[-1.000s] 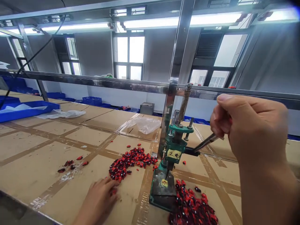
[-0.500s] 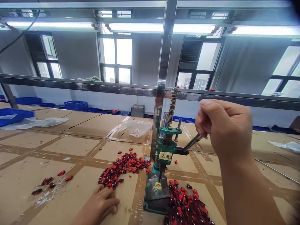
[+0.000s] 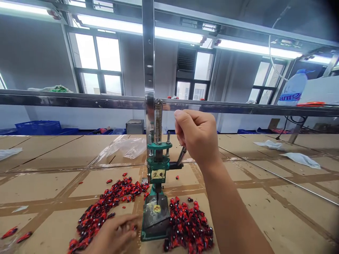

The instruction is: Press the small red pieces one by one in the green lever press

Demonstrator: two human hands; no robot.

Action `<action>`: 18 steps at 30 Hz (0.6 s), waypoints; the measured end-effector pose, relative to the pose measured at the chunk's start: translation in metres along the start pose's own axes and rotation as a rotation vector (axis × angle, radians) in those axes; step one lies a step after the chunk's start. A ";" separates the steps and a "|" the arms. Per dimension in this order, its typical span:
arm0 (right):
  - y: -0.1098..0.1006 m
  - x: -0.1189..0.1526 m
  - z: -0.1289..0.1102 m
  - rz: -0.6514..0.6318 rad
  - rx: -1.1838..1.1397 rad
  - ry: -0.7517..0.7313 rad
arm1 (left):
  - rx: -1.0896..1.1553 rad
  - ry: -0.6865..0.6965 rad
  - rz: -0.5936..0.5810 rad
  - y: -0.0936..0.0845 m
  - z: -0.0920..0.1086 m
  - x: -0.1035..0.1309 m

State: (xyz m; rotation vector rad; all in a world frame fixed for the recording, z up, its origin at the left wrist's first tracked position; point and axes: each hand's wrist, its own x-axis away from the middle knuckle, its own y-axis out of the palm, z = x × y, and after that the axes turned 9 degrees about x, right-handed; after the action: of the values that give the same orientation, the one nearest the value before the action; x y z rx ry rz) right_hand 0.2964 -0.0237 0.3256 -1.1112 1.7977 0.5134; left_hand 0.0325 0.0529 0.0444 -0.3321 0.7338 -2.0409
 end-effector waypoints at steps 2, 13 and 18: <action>-0.001 0.000 0.000 -0.005 0.006 0.005 | 0.230 -0.005 0.158 0.031 0.012 -0.025; 0.000 0.002 0.001 0.027 -0.038 0.022 | 0.158 0.103 0.386 0.082 0.007 -0.052; 0.000 0.003 -0.002 0.031 -0.057 0.026 | 0.180 0.203 0.395 0.078 -0.001 -0.056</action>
State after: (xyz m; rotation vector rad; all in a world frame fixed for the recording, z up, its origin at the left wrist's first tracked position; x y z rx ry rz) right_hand 0.2950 -0.0262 0.3243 -1.1347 1.8359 0.5741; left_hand 0.1148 0.0684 -0.0019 0.1196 0.6700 -1.7595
